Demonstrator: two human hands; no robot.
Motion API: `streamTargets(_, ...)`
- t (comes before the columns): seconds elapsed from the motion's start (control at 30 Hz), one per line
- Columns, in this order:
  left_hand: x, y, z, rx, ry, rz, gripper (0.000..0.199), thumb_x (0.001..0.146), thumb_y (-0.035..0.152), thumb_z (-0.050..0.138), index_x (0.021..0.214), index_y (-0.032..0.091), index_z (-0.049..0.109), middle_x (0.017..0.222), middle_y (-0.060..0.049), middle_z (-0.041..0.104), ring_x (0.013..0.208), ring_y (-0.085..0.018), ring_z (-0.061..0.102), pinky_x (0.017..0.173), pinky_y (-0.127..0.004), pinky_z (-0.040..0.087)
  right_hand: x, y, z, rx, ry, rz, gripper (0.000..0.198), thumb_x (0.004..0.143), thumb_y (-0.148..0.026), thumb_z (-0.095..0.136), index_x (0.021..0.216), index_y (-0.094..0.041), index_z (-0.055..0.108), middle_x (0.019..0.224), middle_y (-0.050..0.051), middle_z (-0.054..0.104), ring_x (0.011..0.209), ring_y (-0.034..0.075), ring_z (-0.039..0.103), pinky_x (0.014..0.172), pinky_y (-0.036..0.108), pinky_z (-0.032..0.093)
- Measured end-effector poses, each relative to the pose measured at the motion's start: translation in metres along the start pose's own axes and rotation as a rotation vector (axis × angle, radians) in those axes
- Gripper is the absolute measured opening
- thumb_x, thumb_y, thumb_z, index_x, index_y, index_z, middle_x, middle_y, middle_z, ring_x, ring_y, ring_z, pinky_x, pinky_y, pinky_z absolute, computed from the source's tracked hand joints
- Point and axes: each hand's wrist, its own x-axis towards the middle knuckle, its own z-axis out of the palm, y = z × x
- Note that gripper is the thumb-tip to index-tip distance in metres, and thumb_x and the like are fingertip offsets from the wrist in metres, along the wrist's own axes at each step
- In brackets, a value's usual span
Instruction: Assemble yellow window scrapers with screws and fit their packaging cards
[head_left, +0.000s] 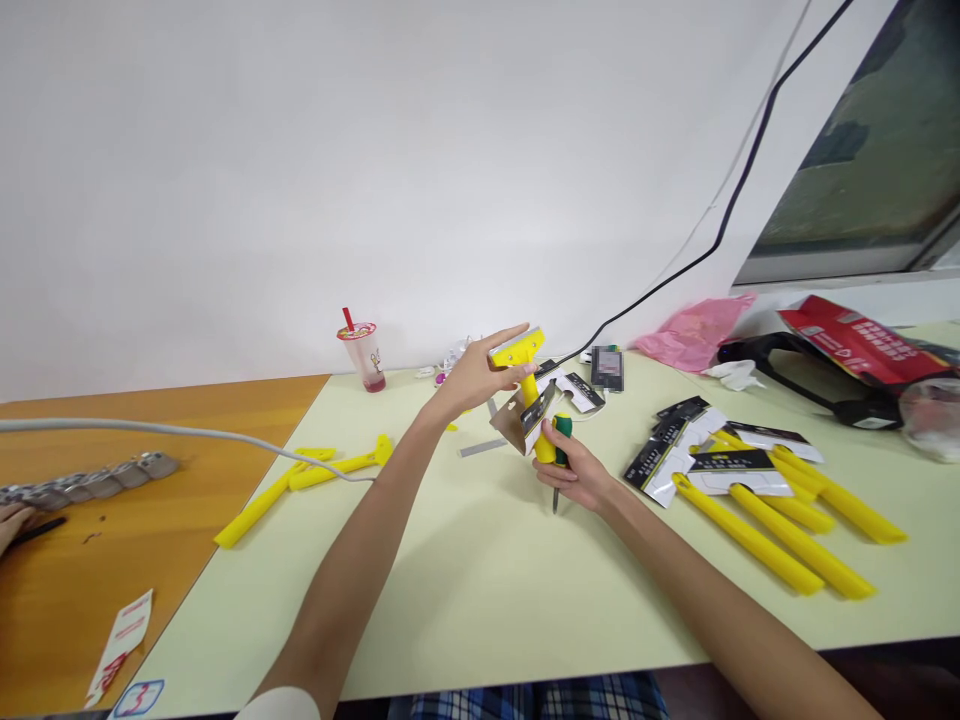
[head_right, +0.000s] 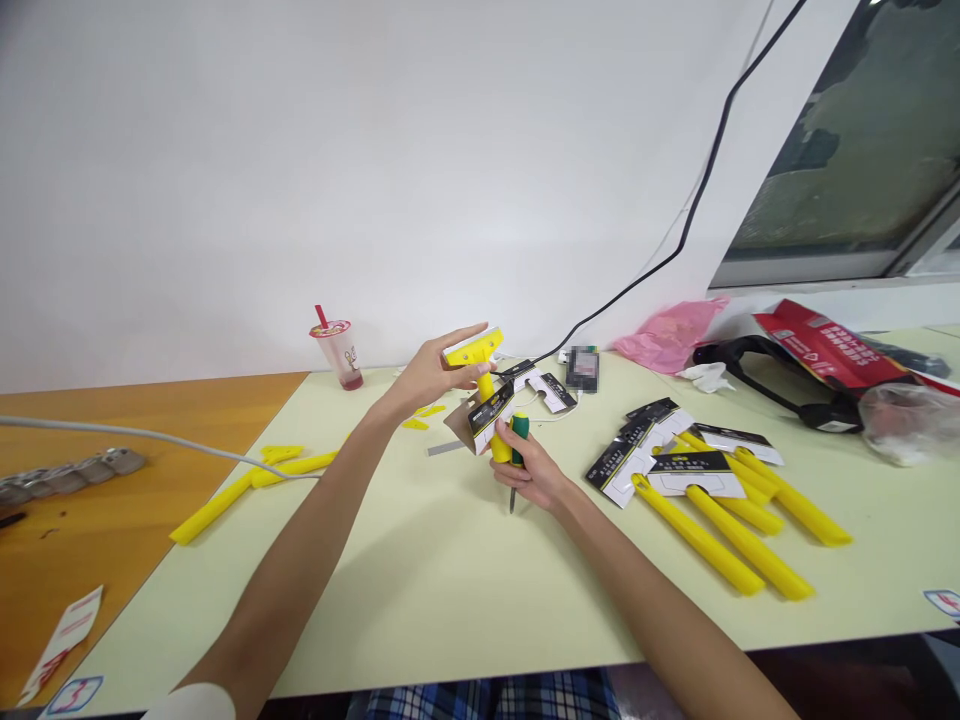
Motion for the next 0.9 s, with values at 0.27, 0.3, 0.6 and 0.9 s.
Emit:
streamTargets(0.27, 0.008, -0.021, -0.011, -0.031, 0.011, -0.173, 0.1, 0.088, 0.075, 0.085, 0.165, 0.021, 0.051, 0.136, -0.024, 0.08, 0.107, -0.032, 0.084, 0.085, -0.038, 0.067, 0.005, 0.002, 0.007, -0.041, 0.225, -0.256, 0.055, 0.074, -0.062, 0.102, 0.091, -0.021, 0.07, 0.09, 0.001, 0.075, 0.044, -0.001, 0.022, 0.038, 0.018, 0.015)
streamTargets(0.3, 0.007, -0.022, -0.012, -0.016, -0.038, -0.191, 0.099, 0.086, 0.075, 0.087, 0.163, 0.022, 0.054, 0.132, -0.023, 0.081, 0.103, -0.032, 0.085, 0.082, -0.037, 0.067, 0.006, 0.002, 0.006, -0.052, 0.246, -0.28, 0.056, 0.074, -0.063, 0.102, 0.091, -0.021, 0.07, 0.094, 0.002, 0.076, 0.044, -0.001, 0.023, 0.037, 0.018, 0.016)
streamTargets(0.6, 0.003, -0.018, -0.005, 0.03, -0.288, -0.167, 0.068, 0.086, 0.068, 0.088, 0.139, 0.026, 0.078, 0.12, -0.015, 0.083, 0.092, -0.027, 0.085, 0.074, -0.035, 0.071, 0.011, 0.0, 0.0, -0.064, 0.331, -0.34, 0.057, 0.072, -0.061, 0.103, 0.088, -0.022, 0.066, 0.095, 0.004, 0.079, 0.043, -0.001, 0.026, 0.037, 0.018, 0.018)
streamTargets(0.9, 0.012, -0.033, -0.016, -0.011, -0.152, -0.112, 0.048, 0.079, 0.047, 0.099, 0.114, 0.016, 0.086, 0.108, -0.016, 0.084, 0.089, -0.027, 0.082, 0.08, -0.045, 0.074, 0.011, 0.004, -0.004, -0.115, 0.277, -0.314, 0.052, 0.078, -0.061, 0.099, 0.098, -0.021, 0.072, 0.111, 0.01, 0.085, 0.043, 0.0, 0.028, 0.038, 0.021, 0.019)
